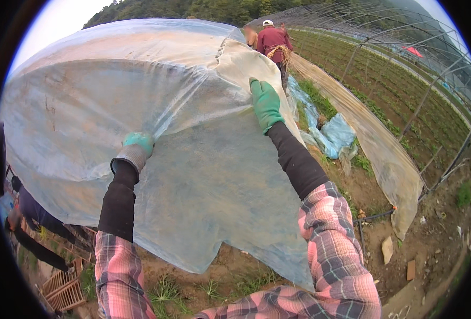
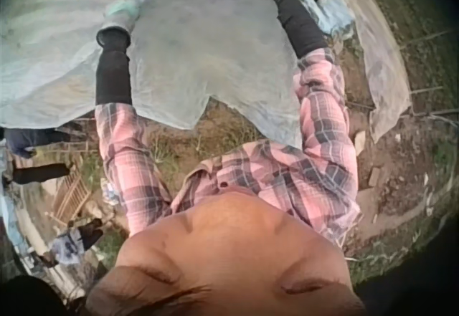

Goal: The person pulls and smooths a large translucent plastic sheet over a greenhouse frame while coordinating with others. They repeatedly lift, stretch, and adjust the sheet to cover the curved structure, working alongside coworkers who assist from ladders and the ground.

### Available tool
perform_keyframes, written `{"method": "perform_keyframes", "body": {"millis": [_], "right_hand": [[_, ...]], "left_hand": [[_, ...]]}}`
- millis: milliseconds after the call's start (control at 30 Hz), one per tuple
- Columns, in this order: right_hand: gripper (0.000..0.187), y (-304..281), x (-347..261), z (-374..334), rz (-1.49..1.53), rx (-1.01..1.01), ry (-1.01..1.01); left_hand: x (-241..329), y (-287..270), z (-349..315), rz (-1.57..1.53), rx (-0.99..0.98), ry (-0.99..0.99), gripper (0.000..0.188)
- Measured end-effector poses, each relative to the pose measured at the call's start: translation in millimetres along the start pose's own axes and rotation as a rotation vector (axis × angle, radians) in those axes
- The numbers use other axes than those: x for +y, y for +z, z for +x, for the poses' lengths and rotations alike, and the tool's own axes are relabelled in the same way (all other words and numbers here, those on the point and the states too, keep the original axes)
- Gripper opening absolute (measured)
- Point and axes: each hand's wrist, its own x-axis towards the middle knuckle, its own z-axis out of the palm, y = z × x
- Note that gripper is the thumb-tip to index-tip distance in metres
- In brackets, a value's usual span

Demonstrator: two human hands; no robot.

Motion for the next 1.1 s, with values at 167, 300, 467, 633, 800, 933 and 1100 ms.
{"method": "perform_keyframes", "body": {"millis": [167, 300, 467, 633, 800, 933, 1100], "right_hand": [[0.061, -34, 76, 35, -0.295, -0.075, 0.298], [0.087, -30, 120, 61, -0.349, -0.317, 0.458], [0.058, -5, 159, 65, -0.373, -0.487, 0.318], [0.036, 14, 168, 60, -0.754, -0.665, 0.044], [0.027, 17, 157, 48, -0.845, -0.779, -0.103], [0.028, 13, 173, 50, -0.581, -0.605, 0.115], [0.033, 12, 168, 53, -0.531, -0.643, 0.109]], "left_hand": [[8, -3, 5, 0.012, -0.021, -0.059, 0.029], [9, 0, 7, 0.049, -0.025, -0.119, 0.029], [16, -1, 6, 0.091, -0.028, -0.154, 0.028], [16, 2, 7, 0.051, -0.006, -0.152, 0.028], [9, 6, -1, 0.027, -0.020, -0.181, 0.028], [15, 3, 2, 0.018, 0.036, -0.167, 0.028], [14, 4, 1, 0.041, -0.008, -0.155, 0.028]]}}
